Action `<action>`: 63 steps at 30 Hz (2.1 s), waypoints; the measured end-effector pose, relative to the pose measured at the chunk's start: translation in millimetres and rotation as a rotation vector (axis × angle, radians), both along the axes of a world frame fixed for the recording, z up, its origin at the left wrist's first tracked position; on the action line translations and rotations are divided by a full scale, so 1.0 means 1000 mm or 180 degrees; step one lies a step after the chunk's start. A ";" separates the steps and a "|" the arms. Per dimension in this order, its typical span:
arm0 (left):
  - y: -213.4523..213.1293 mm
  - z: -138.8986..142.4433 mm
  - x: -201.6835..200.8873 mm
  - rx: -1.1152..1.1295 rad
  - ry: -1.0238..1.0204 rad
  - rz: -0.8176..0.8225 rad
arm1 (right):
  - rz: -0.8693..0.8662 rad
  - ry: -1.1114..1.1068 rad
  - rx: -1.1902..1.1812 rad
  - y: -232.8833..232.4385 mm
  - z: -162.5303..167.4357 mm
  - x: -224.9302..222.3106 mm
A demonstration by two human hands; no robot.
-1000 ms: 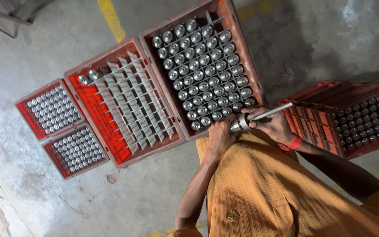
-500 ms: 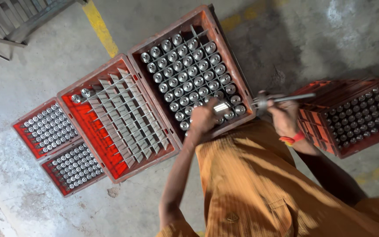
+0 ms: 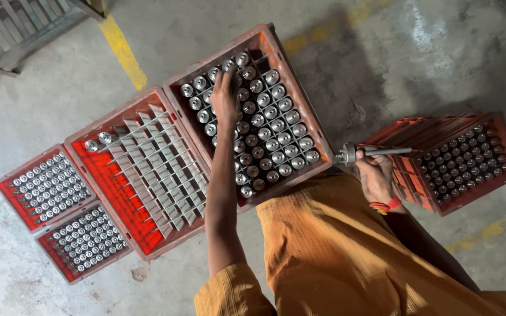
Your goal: The person picks metal cup-shaped components from divider trays and places them into a handheld tool, pressing them one at a time, then arranges the finished parts into the tray compartments. The person occasionally lifts and repositions a full tray of parts on the floor.
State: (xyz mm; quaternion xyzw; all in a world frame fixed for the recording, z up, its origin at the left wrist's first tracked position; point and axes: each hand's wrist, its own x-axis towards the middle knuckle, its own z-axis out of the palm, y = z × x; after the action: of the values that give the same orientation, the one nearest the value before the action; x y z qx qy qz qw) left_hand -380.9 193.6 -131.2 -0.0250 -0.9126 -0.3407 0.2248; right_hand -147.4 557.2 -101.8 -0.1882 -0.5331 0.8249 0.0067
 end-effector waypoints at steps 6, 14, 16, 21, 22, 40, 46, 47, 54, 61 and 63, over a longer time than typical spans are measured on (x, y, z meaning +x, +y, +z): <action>-0.126 0.023 0.063 -0.0004 -0.0412 0.0913 | 0.0346 -0.0482 -0.0199 0.009 -0.011 0.012; -0.274 0.024 0.116 -0.1123 -0.1691 0.1915 | 0.0703 -0.0765 0.0024 -0.013 -0.020 0.030; -0.282 0.024 0.115 -0.0901 -0.1555 0.1933 | 0.0723 -0.0650 0.0063 -0.026 -0.020 0.034; -0.284 0.027 0.089 -0.0664 -0.1598 0.2173 | 0.0837 -0.0574 0.0169 -0.050 -0.017 0.046; -0.285 0.029 0.086 -0.0659 -0.1350 0.2004 | 0.0847 -0.0620 0.0173 -0.052 -0.018 0.049; -0.278 0.035 0.127 -0.0438 -0.1534 0.1769 | 0.1048 -0.0539 0.0350 -0.058 -0.015 0.032; -0.284 0.029 0.092 -0.0784 -0.1857 0.2152 | 0.0744 -0.0629 0.0212 -0.035 -0.021 0.050; -0.284 0.029 0.087 -0.0841 -0.1875 0.2238 | 0.0694 -0.0704 0.0212 -0.032 -0.023 0.056; -0.288 0.038 0.088 -0.0926 -0.0774 0.1670 | 0.0710 -0.0736 0.0261 -0.021 -0.027 0.086; -0.260 0.092 0.202 0.0271 0.0251 0.1037 | 0.0709 -0.0963 0.0785 -0.030 -0.024 0.081; -0.197 0.083 0.230 0.1824 0.0102 0.0913 | 0.0885 -0.0793 0.0711 -0.045 -0.022 0.064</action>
State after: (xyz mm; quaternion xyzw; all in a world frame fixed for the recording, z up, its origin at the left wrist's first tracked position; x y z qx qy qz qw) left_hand -151.0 -3.3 -48.3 0.1629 -0.7701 -0.5482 0.2827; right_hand -83.0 512.1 -124.1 -0.2114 -0.6387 0.7240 -0.1522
